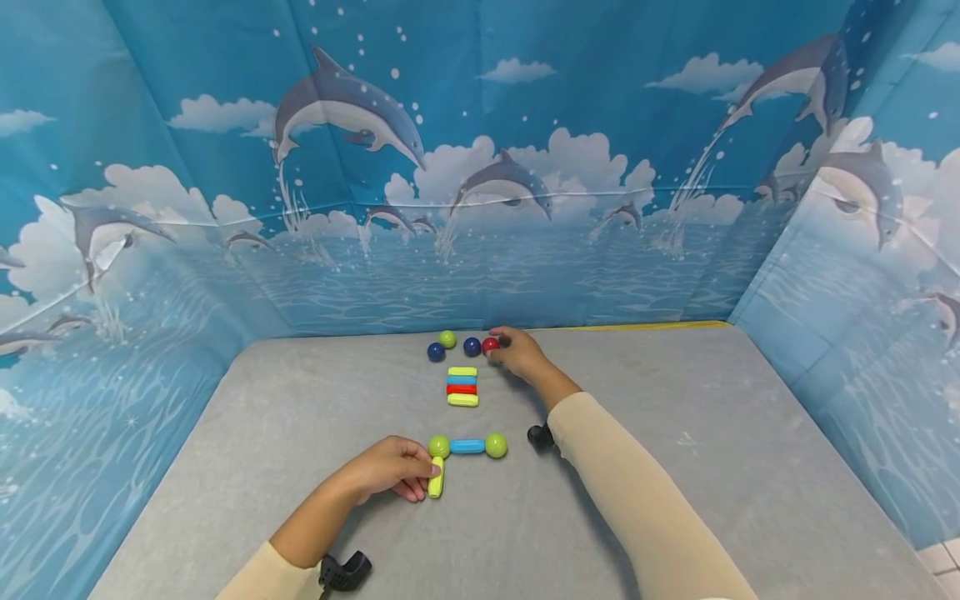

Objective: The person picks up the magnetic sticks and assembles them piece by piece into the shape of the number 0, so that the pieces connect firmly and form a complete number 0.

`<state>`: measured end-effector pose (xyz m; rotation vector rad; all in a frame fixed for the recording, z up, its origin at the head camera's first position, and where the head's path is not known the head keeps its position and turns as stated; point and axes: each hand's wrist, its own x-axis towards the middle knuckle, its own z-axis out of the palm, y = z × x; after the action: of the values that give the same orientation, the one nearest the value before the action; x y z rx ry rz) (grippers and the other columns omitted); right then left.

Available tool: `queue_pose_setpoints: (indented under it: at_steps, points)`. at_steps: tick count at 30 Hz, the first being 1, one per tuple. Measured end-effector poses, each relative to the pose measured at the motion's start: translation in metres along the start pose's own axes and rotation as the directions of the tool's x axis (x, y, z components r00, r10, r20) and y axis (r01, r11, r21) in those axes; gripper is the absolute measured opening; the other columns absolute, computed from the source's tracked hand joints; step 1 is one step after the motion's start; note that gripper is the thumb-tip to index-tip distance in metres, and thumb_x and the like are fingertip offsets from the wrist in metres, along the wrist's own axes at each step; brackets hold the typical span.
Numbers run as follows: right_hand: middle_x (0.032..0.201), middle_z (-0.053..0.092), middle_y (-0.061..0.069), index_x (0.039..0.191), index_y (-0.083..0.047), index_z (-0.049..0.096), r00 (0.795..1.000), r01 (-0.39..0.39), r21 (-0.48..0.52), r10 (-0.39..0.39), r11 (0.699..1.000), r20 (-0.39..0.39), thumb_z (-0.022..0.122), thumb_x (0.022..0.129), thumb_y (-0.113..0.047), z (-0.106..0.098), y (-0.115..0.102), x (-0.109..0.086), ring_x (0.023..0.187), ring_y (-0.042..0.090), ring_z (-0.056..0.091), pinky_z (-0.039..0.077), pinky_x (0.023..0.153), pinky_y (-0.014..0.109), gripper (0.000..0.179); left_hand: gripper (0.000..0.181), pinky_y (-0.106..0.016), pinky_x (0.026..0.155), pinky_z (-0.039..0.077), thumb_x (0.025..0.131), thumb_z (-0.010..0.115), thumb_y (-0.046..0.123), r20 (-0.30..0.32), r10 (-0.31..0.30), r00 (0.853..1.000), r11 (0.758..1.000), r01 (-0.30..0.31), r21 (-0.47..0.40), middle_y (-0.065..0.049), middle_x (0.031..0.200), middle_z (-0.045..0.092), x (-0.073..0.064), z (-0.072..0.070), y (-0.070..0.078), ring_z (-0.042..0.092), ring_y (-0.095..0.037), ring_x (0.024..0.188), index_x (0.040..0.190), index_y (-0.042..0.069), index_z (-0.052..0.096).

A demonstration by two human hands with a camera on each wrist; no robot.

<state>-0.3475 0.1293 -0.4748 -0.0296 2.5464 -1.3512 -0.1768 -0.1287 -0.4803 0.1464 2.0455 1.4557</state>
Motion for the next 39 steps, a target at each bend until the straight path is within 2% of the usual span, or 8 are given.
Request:
queue_pose_setpoints:
  at_steps: [10,20,27,34,39]
  points:
    - [0.147,0.052,0.013,0.144,-0.017,0.053,1.0,0.018,-0.078,-0.019,0.997,-0.019,0.063,0.1,-0.022,0.002,0.0,0.001,0.099,0.026,0.062,0.054,0.074,0.031,0.045,0.018,-0.022,0.056,0.056,0.092,0.071,0.018,0.005,0.006,1.0,1.0,-0.006,-0.005,-0.002,0.071,0.065,-0.001,0.0,0.001,0.063,-0.009,0.06,0.091,0.001,0.071]
    - [0.136,0.06,0.017,0.139,-0.012,0.057,0.997,0.065,-0.164,-0.072,0.984,-0.036,0.064,0.099,-0.02,-0.001,0.006,-0.003,0.114,0.03,0.061,0.054,0.086,0.039,0.041,0.019,-0.023,0.056,0.056,0.092,0.072,0.02,0.006,0.004,1.0,1.0,-0.004,-0.002,-0.002,0.071,0.065,-0.001,0.0,0.0,0.063,-0.008,0.06,0.091,0.001,0.07]
    - [0.131,0.063,0.016,0.135,-0.011,0.06,0.994,0.098,-0.217,-0.106,0.971,-0.022,0.064,0.099,-0.02,-0.008,0.011,-0.014,0.115,0.03,0.06,0.052,0.086,0.038,0.037,0.018,-0.023,0.056,0.056,0.092,0.071,0.02,0.007,0.003,1.0,1.0,-0.003,-0.004,-0.002,0.071,0.065,0.0,-0.001,0.0,0.063,-0.009,0.06,0.091,0.002,0.07]
    - [0.129,0.064,0.016,0.134,-0.009,0.06,0.995,0.1,-0.217,-0.098,0.971,0.02,0.065,0.099,-0.02,-0.018,0.014,-0.029,0.108,0.027,0.062,0.054,0.078,0.033,0.037,0.018,-0.023,0.056,0.056,0.092,0.071,0.02,0.009,0.004,1.0,1.0,-0.004,-0.003,-0.002,0.072,0.065,0.002,-0.001,-0.001,0.063,-0.009,0.06,0.092,0.002,0.07]
    - [0.129,0.064,0.015,0.134,-0.011,0.06,0.995,0.103,-0.228,-0.098,0.968,0.033,0.066,0.098,-0.02,-0.024,0.021,-0.037,0.109,0.028,0.062,0.054,0.081,0.036,0.038,0.018,-0.023,0.056,0.056,0.093,0.071,0.019,0.017,0.012,1.0,1.0,-0.012,-0.007,-0.002,0.071,0.065,0.003,-0.001,-0.003,0.063,-0.009,0.06,0.092,0.001,0.07]
